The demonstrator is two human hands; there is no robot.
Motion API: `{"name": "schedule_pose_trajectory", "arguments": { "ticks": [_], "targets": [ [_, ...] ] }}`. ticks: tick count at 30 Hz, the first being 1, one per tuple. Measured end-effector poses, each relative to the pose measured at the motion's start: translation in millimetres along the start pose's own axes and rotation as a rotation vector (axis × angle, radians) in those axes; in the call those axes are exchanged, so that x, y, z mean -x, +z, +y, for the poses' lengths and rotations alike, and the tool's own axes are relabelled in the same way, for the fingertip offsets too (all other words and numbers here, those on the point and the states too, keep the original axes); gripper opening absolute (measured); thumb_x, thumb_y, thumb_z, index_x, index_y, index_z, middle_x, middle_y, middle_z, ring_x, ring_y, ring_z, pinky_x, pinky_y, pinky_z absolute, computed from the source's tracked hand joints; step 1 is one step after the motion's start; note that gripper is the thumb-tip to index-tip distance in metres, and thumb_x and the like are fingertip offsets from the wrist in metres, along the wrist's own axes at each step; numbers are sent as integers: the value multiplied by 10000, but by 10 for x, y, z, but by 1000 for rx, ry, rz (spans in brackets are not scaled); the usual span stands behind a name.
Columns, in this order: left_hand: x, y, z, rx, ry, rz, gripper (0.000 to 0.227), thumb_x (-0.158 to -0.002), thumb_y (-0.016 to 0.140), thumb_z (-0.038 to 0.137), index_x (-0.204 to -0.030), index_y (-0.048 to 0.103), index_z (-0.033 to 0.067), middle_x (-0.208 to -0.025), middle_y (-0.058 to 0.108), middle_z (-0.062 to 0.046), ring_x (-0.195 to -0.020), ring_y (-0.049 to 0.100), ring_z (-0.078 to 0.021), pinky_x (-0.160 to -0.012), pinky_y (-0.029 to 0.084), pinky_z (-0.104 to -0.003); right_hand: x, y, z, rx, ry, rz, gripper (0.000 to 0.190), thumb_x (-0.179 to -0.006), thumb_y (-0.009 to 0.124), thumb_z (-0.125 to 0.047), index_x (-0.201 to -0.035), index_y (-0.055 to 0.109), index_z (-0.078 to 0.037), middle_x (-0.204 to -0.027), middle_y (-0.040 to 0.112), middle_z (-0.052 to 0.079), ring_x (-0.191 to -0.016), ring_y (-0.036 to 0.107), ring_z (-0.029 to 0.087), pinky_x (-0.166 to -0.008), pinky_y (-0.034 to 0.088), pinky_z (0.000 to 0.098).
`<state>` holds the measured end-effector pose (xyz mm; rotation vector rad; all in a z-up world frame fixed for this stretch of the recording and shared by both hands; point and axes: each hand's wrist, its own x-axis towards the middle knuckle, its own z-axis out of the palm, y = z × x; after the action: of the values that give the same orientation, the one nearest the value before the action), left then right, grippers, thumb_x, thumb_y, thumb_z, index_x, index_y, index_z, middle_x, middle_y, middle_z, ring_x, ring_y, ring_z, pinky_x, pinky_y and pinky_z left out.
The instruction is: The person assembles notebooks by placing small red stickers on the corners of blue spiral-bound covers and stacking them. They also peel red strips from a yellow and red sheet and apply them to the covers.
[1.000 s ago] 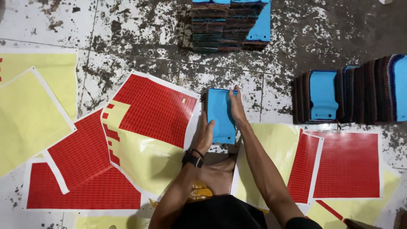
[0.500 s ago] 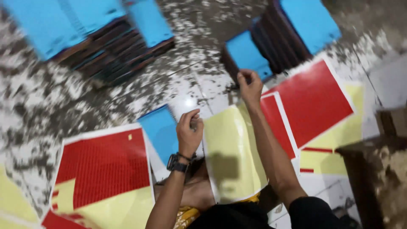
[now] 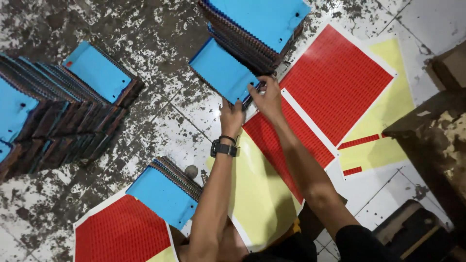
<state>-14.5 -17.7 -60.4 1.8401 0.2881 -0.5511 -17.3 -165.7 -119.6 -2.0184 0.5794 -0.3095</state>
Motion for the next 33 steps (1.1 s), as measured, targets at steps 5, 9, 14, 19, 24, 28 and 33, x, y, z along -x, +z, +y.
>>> {"name": "schedule_pose_trajectory", "arguments": {
  "ticks": [5, 9, 14, 19, 24, 28, 33],
  "targets": [
    [-167, 63, -303, 110, -68, 134, 743, -907, 658, 413, -1516, 419, 61, -1369, 612, -218, -1291, 597, -341, -1064, 497, -493, 115, -130, -314, -106, 145, -40, 384, -828, 837, -321, -1123, 695, -121, -1080, 679, 100, -974, 755, 243, -833, 608, 355],
    [-232, 31, -228, 605, -162, 271, 854, -815, 826, 260, -1453, 365, -70, -1142, 571, -203, -1099, 644, -307, -874, 611, -443, 25, -27, -255, -496, 275, -169, 480, -857, 878, -326, -1157, 604, -70, -1049, 598, 88, -920, 715, 190, -777, 616, 294],
    [-431, -222, -375, 870, -201, 142, 624, -787, 854, 142, -1213, 473, -108, -1035, 509, -201, -952, 642, -304, -813, 643, -434, 19, -256, -595, -777, 701, -445, 888, -883, 611, -701, -1434, 471, -19, -1258, 484, 217, -1124, 609, 379, -940, 567, 456],
    [-147, -539, -399, 758, -238, 58, 377, -787, 818, 138, -994, 556, -37, -909, 508, -147, -845, 682, -322, -736, 669, -457, -269, 26, -519, -846, 864, -691, 691, -779, 723, -703, -1126, 677, -108, -851, 614, -14, -693, 729, 166, -660, 641, 215],
    [100, -706, -574, 683, -215, -114, 650, -787, 754, 68, -1395, 523, 64, -1066, 560, -232, -893, 681, -361, -804, 655, -511, -632, 569, 69, -769, 791, -712, 714, -792, 908, -212, -1350, 569, 75, -1224, 698, 264, -1052, 740, 379, -863, 612, 581],
    [365, -832, -597, 631, -149, -179, 671, -806, 741, 55, -1431, 501, 103, -1150, 583, -224, -964, 693, -365, -847, 657, -506, -467, 380, -567, -777, 792, -667, 750, -761, 931, -221, -1351, 576, 77, -1225, 698, 273, -1066, 737, 393, -867, 612, 598],
    [772, -961, -600, 489, -56, -167, 814, -771, 766, 31, -1503, 412, 65, -1100, 679, -166, -896, 690, -221, -742, 646, -331, -385, 363, -715, -836, 696, -635, 630, -752, 959, -231, -1222, 658, 62, -1142, 733, 216, -1020, 759, 373, -874, 630, 576]
  ]
}}
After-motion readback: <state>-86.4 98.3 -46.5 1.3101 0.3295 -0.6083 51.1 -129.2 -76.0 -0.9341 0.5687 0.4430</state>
